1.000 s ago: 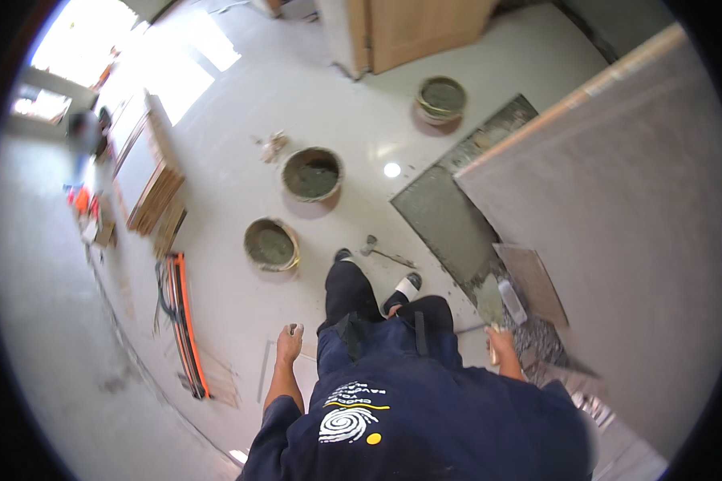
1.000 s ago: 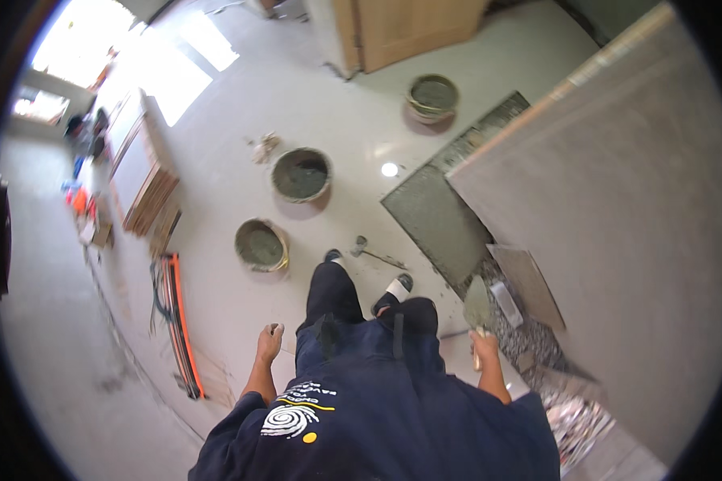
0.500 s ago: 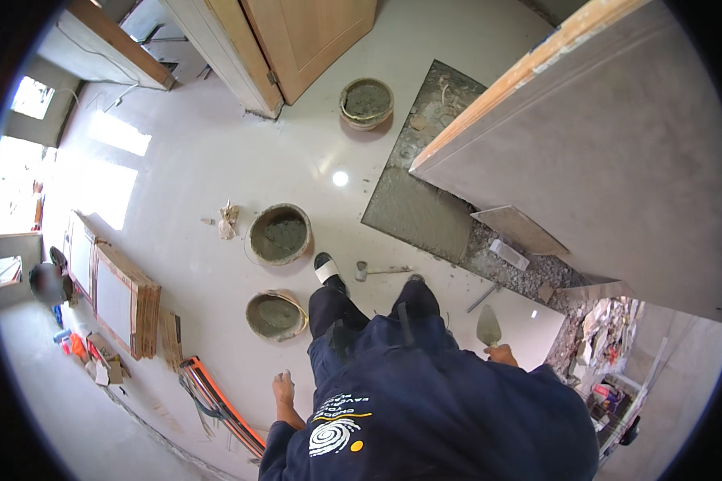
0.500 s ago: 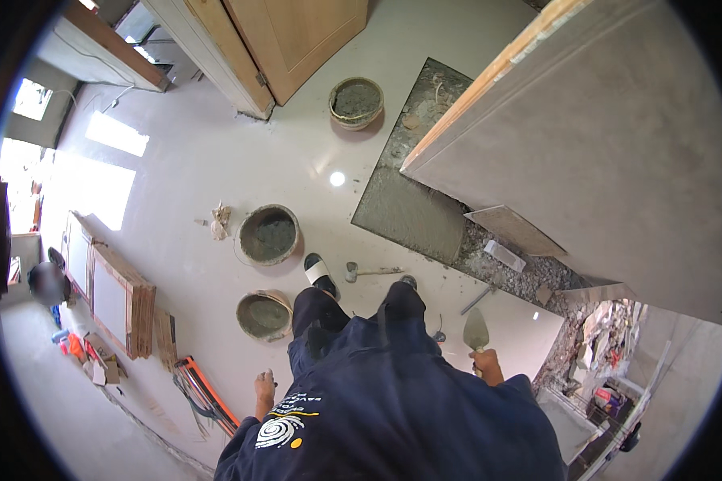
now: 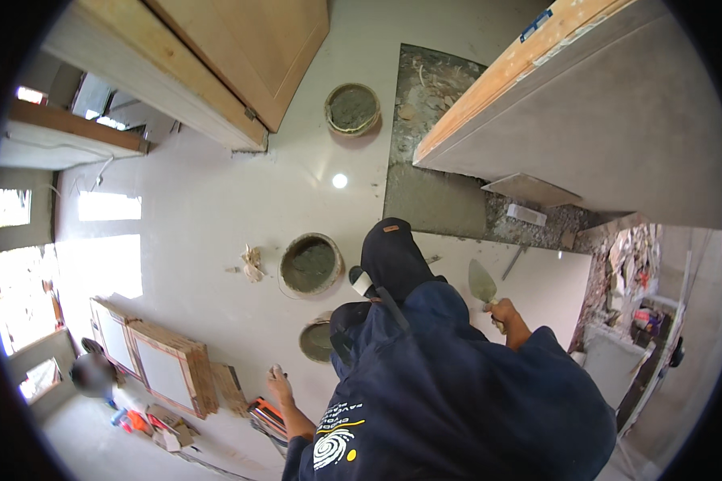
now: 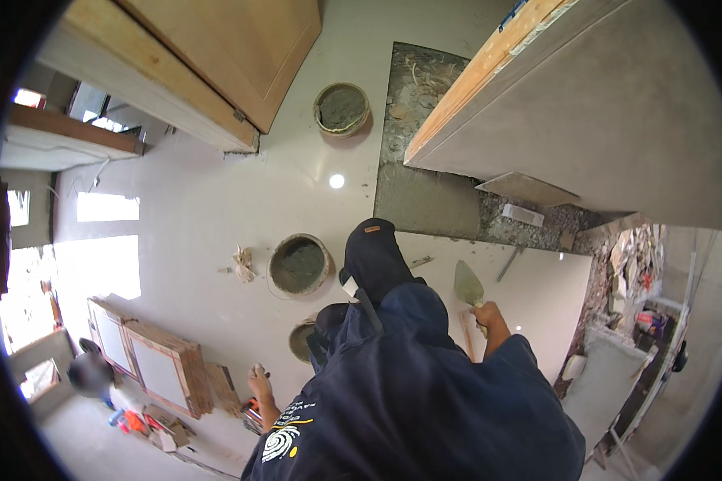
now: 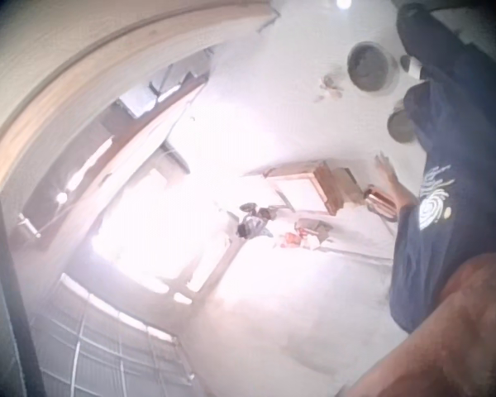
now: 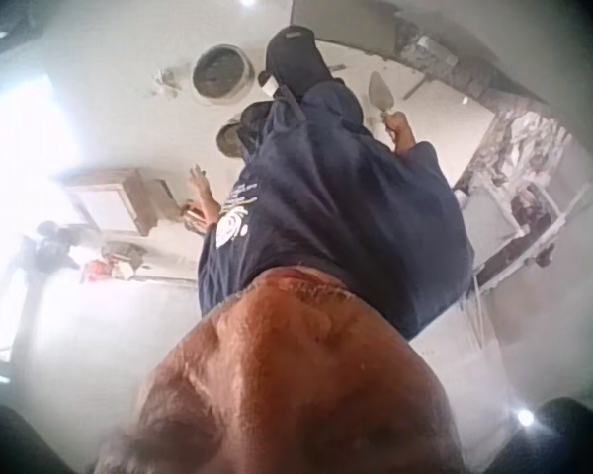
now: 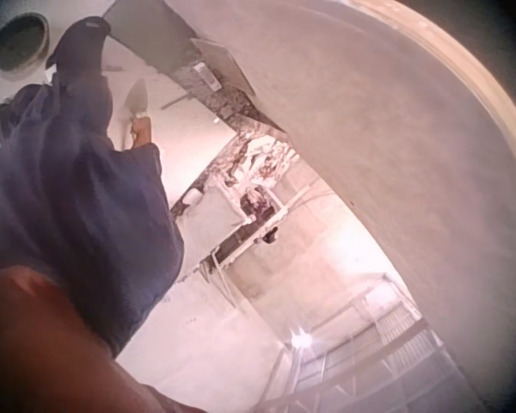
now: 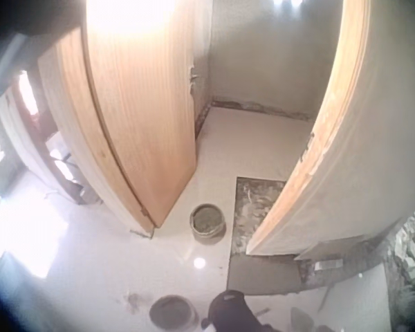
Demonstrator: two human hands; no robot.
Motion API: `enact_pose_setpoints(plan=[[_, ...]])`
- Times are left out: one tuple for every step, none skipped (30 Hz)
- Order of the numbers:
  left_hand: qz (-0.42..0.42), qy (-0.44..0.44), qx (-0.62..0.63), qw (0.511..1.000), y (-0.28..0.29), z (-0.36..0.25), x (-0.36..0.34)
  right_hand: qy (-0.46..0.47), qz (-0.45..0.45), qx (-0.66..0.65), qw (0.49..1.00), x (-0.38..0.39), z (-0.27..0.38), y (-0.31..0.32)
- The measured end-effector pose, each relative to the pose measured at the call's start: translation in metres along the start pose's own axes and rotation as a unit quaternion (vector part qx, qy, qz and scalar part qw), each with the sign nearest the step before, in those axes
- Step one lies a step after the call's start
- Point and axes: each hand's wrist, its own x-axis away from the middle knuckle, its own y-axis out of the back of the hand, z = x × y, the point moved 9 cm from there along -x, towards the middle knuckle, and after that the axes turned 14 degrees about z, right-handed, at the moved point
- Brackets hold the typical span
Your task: The person scoops cement from a bucket with a trowel and spreads it onto a debris-covered floor area. They repeatedly smooth the cement over the surface, occasionally clearing small debris by hand, and continue applying and leveling the material across the floor.
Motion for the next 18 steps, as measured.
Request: enact_pose_setpoints(plan=[[0.008,-0.005,-0.002,1.000,-0.004,-0.009,-0.005,-0.002,0.001,-0.001,1.000,-0.009,0.007,-0.003],[0.018,-0.006,-0.001,1.000,-0.009,-0.017,-0.010,0.003,-0.001,-0.001,1.000,-0.019,0.017,-0.004],[0.025,0.010,0.010,1.000,-0.010,-0.021,-0.013,-0.005,0.001,0.000,1.000,-0.028,0.024,-0.008],[0.034,0.029,0.025,0.999,-0.014,-0.026,-0.018,0.005,-0.011,0.023,1.000,-0.036,0.039,-0.008],[0.042,0.045,0.028,0.998,-0.016,-0.032,-0.024,0.000,-0.018,0.046,0.999,-0.043,0.052,-0.009],[0.041,0.053,0.029,0.997,-0.016,-0.041,-0.032,-0.021,-0.030,0.071,0.997,-0.047,0.064,-0.011],[0.040,0.059,0.021,0.997,-0.016,-0.052,-0.042,-0.024,0.023,0.055,0.998,-0.051,0.079,-0.016],[0.037,0.062,0.001,0.997,-0.015,-0.067,-0.053,-0.035,0.025,0.021,0.999,-0.050,0.094,-0.018],[0.030,0.078,0.014,0.996,-0.015,-0.079,-0.065,-0.045,0.025,-0.013,0.999,-0.048,0.112,-0.016],[0.020,0.091,0.016,0.995,-0.015,-0.095,-0.079,-0.067,0.030,-0.054,0.996,-0.044,0.130,-0.014],[0.010,0.107,0.009,0.994,-0.015,-0.113,-0.095,-0.044,0.020,-0.035,0.998,-0.040,0.159,-0.005],[0.023,0.106,0.007,0.994,-0.019,-0.136,-0.113,-0.036,0.017,-0.018,0.999,-0.035,0.184,0.005],[0.035,0.109,-0.007,0.993,-0.019,-0.159,-0.128,-0.031,0.017,-0.001,0.999,-0.029,0.208,0.012],[0.043,0.122,-0.025,0.991,-0.019,-0.180,-0.140,-0.029,0.021,-0.011,0.999,-0.025,0.229,0.019],[0.059,0.115,-0.028,0.991,-0.020,-0.207,-0.157,-0.025,0.023,-0.020,0.999,-0.024,0.251,0.029],[0.054,0.088,-0.011,0.995,-0.018,-0.236,-0.175,-0.027,0.029,-0.023,0.999,-0.023,0.270,0.039],[0.044,0.074,-0.006,0.996,-0.014,-0.261,-0.191,-0.051,0.036,0.028,0.998,-0.027,0.289,0.048],[0.032,0.059,-0.011,0.998,-0.008,-0.284,-0.202,-0.043,0.031,0.005,0.999,-0.029,0.304,0.057]])
